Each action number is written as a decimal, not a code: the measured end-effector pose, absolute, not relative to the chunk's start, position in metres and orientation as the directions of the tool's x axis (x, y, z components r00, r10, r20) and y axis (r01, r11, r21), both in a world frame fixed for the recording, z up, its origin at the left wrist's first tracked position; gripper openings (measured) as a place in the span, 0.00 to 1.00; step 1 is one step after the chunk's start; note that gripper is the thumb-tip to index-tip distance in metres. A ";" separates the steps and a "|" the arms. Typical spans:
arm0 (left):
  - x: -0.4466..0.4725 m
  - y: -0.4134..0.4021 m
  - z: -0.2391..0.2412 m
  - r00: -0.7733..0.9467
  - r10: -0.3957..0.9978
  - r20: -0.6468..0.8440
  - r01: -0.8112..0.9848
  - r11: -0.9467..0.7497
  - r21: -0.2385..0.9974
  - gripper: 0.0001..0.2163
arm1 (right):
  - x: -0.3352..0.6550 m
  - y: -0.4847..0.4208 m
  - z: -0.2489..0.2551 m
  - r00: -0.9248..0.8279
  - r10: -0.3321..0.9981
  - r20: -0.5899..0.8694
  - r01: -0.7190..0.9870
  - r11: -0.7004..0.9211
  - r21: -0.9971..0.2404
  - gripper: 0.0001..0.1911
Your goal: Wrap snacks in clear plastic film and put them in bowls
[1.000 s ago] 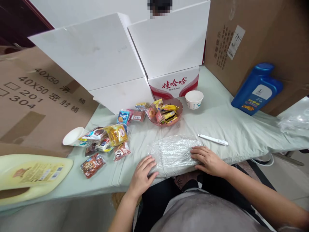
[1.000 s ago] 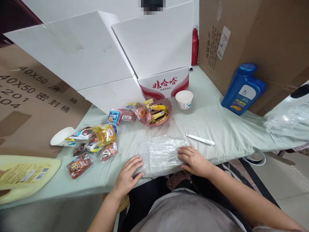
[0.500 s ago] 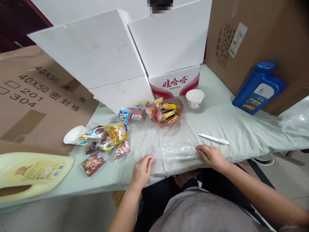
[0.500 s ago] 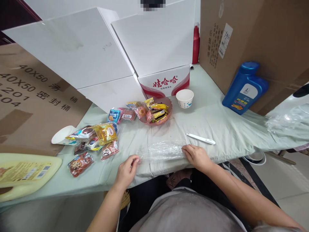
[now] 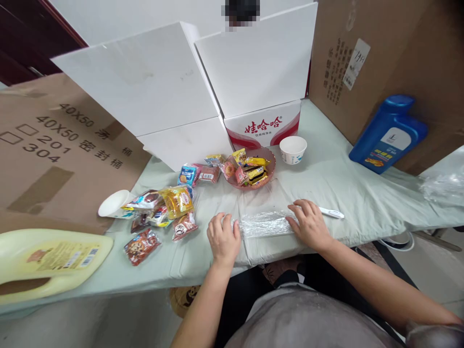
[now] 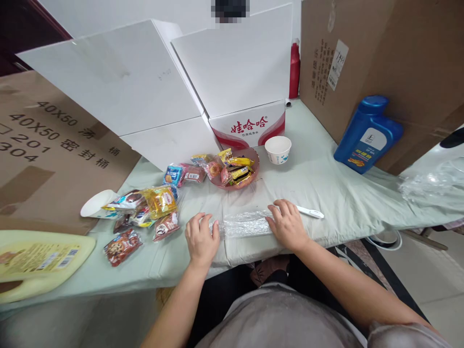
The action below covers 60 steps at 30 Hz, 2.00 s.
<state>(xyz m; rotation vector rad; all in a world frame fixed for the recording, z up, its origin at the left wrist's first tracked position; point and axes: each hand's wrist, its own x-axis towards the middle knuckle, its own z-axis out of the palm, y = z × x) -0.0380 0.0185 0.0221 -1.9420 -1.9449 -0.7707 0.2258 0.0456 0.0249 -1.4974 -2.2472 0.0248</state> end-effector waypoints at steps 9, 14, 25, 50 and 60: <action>0.003 0.005 -0.010 0.359 0.920 0.155 0.922 -0.375 0.095 0.34 | 0.203 0.034 -0.012 -0.689 0.691 0.217 0.668 0.722 -0.181 0.46; 0.004 0.003 -0.004 0.326 0.929 0.173 0.937 -0.342 0.071 0.33 | 0.234 0.022 -0.011 -0.632 0.746 0.207 0.734 0.663 -0.148 0.47; 0.046 -0.033 0.002 0.550 0.797 0.248 0.685 -0.601 0.411 0.16 | 0.262 -0.004 0.052 -0.768 0.634 0.089 0.543 0.719 -0.435 0.09; 0.029 0.002 0.003 0.319 0.941 -0.108 0.166 0.057 0.984 0.15 | 0.183 0.117 0.018 -0.482 0.876 0.030 0.825 0.465 -0.321 0.16; 0.034 0.022 0.026 0.202 0.868 0.453 0.674 -0.459 0.578 0.05 | 0.179 0.116 0.016 -0.451 0.890 0.067 0.880 0.456 -0.136 0.17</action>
